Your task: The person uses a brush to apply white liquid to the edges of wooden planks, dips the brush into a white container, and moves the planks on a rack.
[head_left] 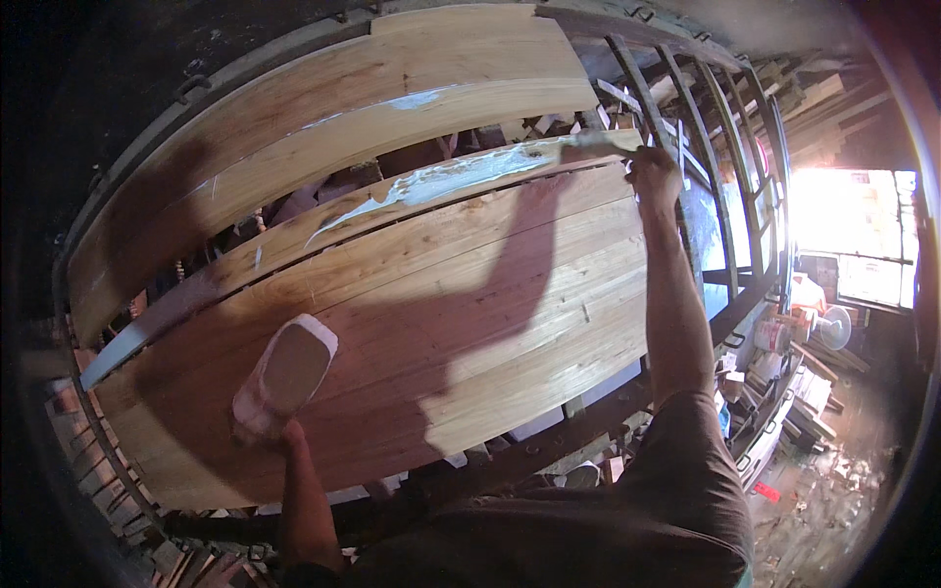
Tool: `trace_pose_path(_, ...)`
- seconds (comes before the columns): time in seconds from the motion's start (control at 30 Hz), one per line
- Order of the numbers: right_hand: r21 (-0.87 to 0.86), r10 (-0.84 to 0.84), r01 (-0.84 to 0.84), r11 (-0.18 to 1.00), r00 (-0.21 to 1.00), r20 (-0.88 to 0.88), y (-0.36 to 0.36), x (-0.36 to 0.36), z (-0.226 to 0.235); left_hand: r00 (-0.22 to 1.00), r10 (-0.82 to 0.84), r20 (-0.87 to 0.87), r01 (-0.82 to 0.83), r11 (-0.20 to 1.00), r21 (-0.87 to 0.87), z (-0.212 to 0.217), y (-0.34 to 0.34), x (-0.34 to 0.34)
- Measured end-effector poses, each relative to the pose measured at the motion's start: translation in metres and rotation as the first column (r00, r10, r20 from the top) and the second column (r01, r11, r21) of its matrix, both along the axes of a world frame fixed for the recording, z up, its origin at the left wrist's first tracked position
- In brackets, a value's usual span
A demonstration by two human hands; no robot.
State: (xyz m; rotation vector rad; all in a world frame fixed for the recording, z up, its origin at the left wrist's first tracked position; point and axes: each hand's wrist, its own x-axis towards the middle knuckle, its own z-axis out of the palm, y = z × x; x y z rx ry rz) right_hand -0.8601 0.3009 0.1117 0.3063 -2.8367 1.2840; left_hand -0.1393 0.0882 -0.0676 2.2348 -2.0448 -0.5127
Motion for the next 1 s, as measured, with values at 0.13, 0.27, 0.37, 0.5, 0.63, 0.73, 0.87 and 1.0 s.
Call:
trace_pose_path(0.13, 0.367, 0.070, 0.103, 0.925, 0.901, -0.429, 0.017, -0.028, 0.017, 1.000, -0.002, 0.014, 0.002, 1.000, -0.008, -0.005, 0.002, -0.005)
trace_pose_path(0.27, 0.511, 0.305, 0.005, 0.859, 0.798, -0.520, 0.009, 0.001, 0.005, 1.000, -0.012, 0.023, 0.013, 1.000, -0.027, -0.005, -0.001, -0.013)
trace_pose_path(0.37, 0.433, 0.611, -0.432, 0.791, 0.544, -0.574, -0.035, 0.098, -0.024, 0.999, -0.020, 0.044, 0.022, 0.998, -0.057, -0.003, -0.007, -0.017)
trace_pose_path(0.5, 0.249, 0.580, -0.526, 0.813, 0.698, -0.419, -0.066, 0.139, 0.005, 0.997, -0.030, 0.072, 0.037, 0.994, -0.101, 0.003, -0.008, -0.009)
trace_pose_path(0.63, 0.249, 0.386, -0.303, 0.920, 0.811, -0.439, -0.032, 0.060, 0.009, 0.994, -0.035, 0.103, 0.050, 0.987, -0.152, 0.009, -0.013, -0.006)
trace_pose_path(0.73, 0.490, 0.295, -0.048, 0.870, 0.848, -0.440, 0.010, -0.012, 0.015, 0.991, -0.068, 0.118, 0.089, 0.978, -0.190, 0.012, -0.019, -0.011)
trace_pose_path(0.87, 0.526, 0.211, 0.032, 0.850, 0.894, -0.396, 0.013, -0.049, 0.031, 0.986, -0.073, 0.150, 0.111, 0.959, -0.260, 0.017, -0.016, -0.010)
trace_pose_path(1.0, 0.332, 0.163, -0.112, 0.937, 0.978, -0.129, 0.027, -0.094, 0.028, 0.979, -0.095, 0.181, 0.153, 0.928, -0.340, 0.022, -0.018, -0.017)
